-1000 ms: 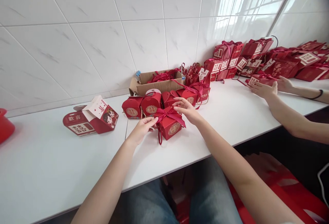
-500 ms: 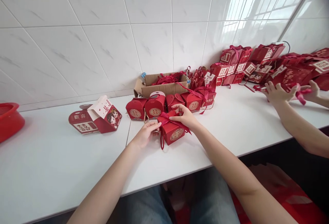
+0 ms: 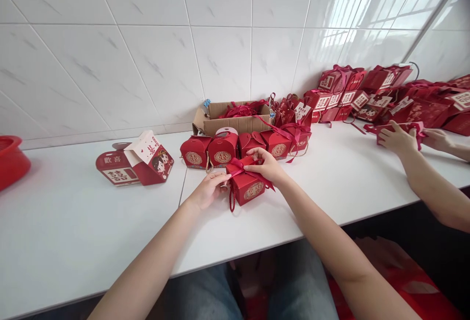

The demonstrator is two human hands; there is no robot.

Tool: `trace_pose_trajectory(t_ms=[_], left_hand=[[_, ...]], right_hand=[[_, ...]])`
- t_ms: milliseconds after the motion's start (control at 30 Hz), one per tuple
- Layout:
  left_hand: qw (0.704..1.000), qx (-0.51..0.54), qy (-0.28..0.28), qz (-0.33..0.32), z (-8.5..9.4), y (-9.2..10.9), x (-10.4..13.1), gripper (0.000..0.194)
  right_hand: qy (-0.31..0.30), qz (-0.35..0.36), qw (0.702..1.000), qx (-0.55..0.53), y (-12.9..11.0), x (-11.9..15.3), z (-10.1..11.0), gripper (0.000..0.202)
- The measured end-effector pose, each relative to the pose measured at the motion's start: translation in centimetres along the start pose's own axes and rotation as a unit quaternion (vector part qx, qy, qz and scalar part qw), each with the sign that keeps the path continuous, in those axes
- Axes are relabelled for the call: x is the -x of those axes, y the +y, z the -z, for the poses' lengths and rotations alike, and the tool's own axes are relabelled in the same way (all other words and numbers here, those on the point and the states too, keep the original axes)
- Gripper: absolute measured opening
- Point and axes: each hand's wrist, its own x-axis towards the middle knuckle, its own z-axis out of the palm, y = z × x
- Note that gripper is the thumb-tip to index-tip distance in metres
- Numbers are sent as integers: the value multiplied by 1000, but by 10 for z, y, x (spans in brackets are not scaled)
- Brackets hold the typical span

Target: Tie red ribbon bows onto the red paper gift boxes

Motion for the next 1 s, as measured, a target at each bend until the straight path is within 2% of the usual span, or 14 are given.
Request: trace_pose_trajectory(t_ms=[267, 400, 500, 600, 700, 833, 1000], left_hand=[[1000, -13, -10, 5, -1, 1, 1, 27], [999, -34, -3, 2, -2, 4, 3, 26], [998, -52, 31, -13, 3, 6, 2, 31], [991, -77, 97, -49, 10, 9, -4, 27], [982, -111, 134, -68, 9, 15, -12, 20], [977, -169, 120, -55, -3, 28, -22, 28], [968, -211, 104, -83, -14, 40, -28, 29]], right_hand=[[-1, 0, 1000, 1, -4, 2, 0, 43], [0, 17, 998, -66, -1, 2, 5, 42], [0, 12, 990, -141, 5, -3, 17, 31], [4, 35, 986, -164, 11, -7, 30, 26], [-27, 50, 986, -158, 15, -8, 38, 29], [-74, 78, 989, -102, 12, -2, 38, 26], [-45, 68, 995, -50, 5, 2, 34, 22]])
